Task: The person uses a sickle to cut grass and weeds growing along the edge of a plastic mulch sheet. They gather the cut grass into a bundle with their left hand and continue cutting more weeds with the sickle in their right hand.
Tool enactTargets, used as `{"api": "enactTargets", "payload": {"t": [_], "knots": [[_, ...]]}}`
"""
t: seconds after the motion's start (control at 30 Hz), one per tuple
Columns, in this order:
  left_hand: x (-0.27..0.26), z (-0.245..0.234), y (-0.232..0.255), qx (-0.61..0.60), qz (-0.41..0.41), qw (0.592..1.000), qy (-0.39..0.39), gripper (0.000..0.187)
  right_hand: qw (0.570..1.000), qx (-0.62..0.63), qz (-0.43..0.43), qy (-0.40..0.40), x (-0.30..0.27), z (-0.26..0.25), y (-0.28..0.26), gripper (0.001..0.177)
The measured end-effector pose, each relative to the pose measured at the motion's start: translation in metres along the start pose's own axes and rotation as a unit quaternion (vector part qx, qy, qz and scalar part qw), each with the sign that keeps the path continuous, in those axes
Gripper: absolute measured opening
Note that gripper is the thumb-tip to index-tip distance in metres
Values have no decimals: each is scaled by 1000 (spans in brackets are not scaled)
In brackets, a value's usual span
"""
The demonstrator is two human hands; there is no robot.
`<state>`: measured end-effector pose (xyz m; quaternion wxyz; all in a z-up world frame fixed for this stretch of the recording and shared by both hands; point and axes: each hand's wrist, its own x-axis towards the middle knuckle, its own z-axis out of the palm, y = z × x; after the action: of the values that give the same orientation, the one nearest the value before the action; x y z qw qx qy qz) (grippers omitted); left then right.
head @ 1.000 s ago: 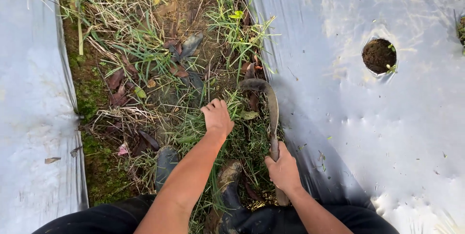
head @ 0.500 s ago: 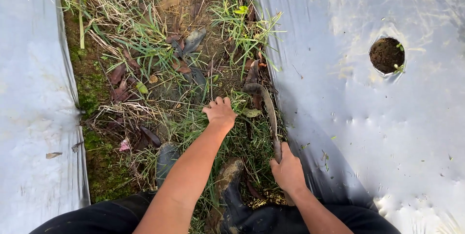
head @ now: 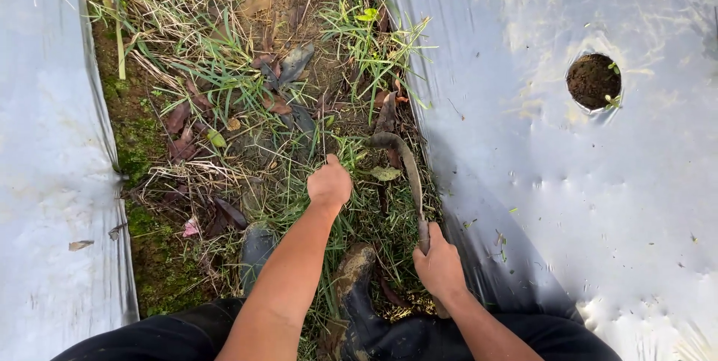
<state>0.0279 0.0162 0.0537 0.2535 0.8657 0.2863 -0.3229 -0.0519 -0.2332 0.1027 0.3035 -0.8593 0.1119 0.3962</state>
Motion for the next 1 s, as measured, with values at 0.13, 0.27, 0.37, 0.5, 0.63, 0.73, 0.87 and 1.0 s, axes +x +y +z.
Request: {"api": "enactTargets", "payload": {"t": [0.13, 0.27, 0.37, 0.5, 0.63, 0.73, 0.87, 1.0], "knots": [[2, -3, -1, 12, -11, 1000, -14, 37, 998, 23, -20, 50, -4, -2, -8, 16], [8, 4, -6, 17, 2, 1000, -24, 39, 999, 44, -21, 22, 6, 13, 12, 23], [7, 5, -3, 53, 5, 998, -17, 34, 1000, 4, -18, -9, 7, 10, 7, 28], [8, 5, -6, 66, 32, 997, -17, 34, 986, 57, -68, 142, -9, -4, -21, 14], [-1, 0, -3, 48, 32, 998, -27, 32, 992, 56, -26, 113, -2, 13, -3, 12], [-3, 0, -3, 56, 6, 997, -44, 39, 988, -136, -60, 42, 11, 21, 17, 27], [-5, 7, -10, 57, 5, 997, -55, 30, 993, -68, -47, 83, -13, -4, -7, 18], [0, 4, -6, 52, 5, 997, -60, 31, 969, 28, -122, 214, -7, 0, -5, 17]]}}
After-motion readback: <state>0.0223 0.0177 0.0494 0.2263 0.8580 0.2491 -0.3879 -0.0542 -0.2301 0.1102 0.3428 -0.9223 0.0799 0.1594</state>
